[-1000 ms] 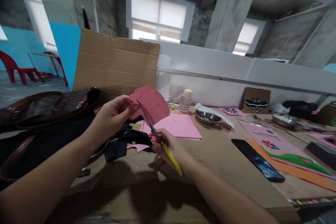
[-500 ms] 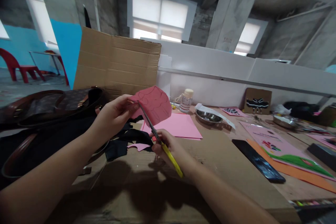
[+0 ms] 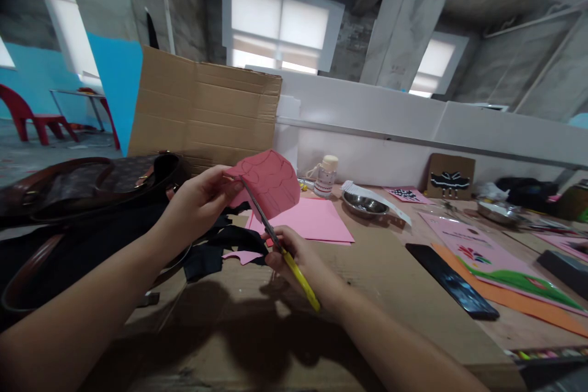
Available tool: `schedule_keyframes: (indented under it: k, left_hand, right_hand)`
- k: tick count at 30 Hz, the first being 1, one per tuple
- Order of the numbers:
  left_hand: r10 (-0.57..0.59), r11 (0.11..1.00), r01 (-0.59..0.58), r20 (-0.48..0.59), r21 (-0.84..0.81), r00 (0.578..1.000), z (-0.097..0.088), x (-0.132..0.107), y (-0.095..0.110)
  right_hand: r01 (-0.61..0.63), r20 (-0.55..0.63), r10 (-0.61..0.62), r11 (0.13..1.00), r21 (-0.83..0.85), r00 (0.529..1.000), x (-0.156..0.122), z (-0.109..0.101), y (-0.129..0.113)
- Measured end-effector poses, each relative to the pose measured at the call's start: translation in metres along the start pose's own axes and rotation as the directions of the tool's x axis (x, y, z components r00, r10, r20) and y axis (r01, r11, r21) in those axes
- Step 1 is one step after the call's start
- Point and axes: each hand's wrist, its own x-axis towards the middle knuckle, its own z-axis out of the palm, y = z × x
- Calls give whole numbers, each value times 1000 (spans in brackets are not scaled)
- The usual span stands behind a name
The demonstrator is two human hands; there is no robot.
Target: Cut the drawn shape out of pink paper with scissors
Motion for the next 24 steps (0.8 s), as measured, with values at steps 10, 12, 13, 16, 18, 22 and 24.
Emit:
schedule_keyframes:
  k: [10,12,13,16,18,22,24]
  left_hand:
    - [2,1000,-2,6,-21,1000,0,1,2]
    - [-5,999,5,4,-34,1000,0,0,3]
    - [-11,999,11,-2,-37,1000,0,0,3]
    - [-43,999,41,-39,-29,998,1,0,3]
    - [-87,995,85,-42,-52,995,2,1,2]
    - [-179,965,184,43,-185,983,1,3,0]
    - [-220,945,234,86,-228,972,1,4,-1]
  right_hand:
    - [-29,13,29,1000,1,1000,-3,0,-9]
    - [-28,21,27,1000,6,999,-2,-1,-8]
    - [-27,20,27,1000,3,999,-1,-2,-7]
    - [-32,18,31,999,25,999,1,-2,-5]
    - [-25,11,25,999,39,1000,0,-3,-5]
    - [9,14,-10,999,53,1000,-2,-4,-6]
    - [25,30,-27,997,70,999,-4,-4,-5]
